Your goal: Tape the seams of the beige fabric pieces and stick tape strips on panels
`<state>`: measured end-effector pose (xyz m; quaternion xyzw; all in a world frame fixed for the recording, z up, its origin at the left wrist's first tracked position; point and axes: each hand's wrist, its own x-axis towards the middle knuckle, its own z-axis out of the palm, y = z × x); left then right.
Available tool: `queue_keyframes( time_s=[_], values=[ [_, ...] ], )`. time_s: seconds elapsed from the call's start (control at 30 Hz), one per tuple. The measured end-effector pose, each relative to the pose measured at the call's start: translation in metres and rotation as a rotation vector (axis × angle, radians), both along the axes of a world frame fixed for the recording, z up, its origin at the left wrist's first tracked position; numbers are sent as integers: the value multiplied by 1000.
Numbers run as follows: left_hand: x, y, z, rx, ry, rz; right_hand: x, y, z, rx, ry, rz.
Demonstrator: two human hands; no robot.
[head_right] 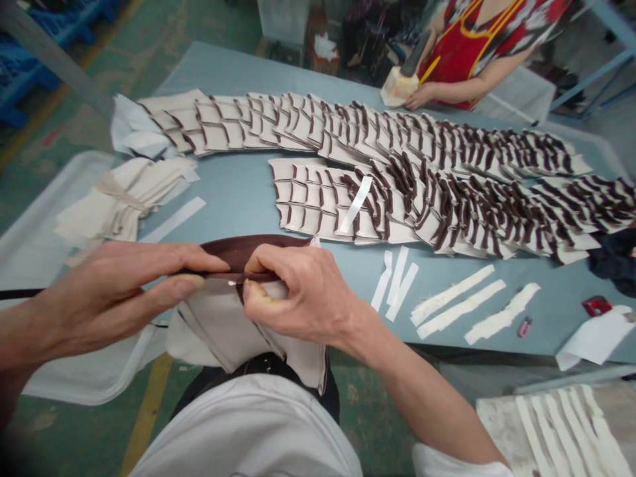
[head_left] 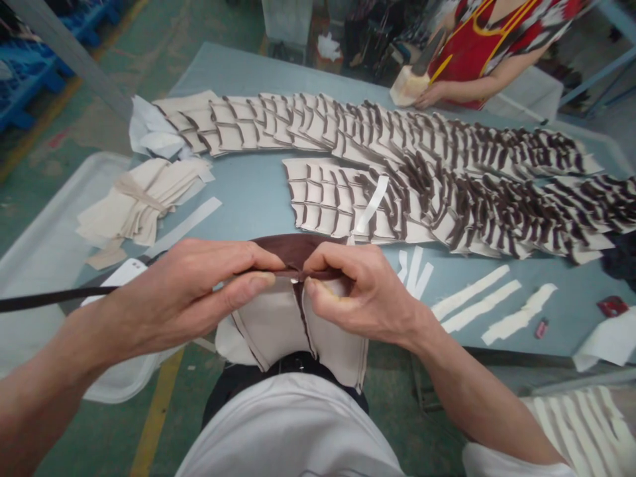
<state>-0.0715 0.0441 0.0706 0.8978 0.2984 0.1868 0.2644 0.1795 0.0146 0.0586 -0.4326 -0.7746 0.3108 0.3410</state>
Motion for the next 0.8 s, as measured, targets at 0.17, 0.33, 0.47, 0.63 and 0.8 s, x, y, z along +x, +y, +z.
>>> queue_keyframes(
  time_s=[0.17, 0.33, 0.47, 0.63, 0.8],
  values=[
    [0, 8, 2, -33, 24, -55, 2, -2, -6, 214, -82, 8],
    [4, 5, -19, 255, 44, -47, 3, 0, -9, 117, -57, 41],
    [-2, 6, -39, 294, -24, 0, 1, 0, -15, 114, -5, 37],
    [-1, 12, -31, 197, -18, -92, -1, -1, -19, 300, -74, 46],
    [15, 11, -18, 248, 48, -136, -1, 0, -17, 423, -205, 45]
  ],
)
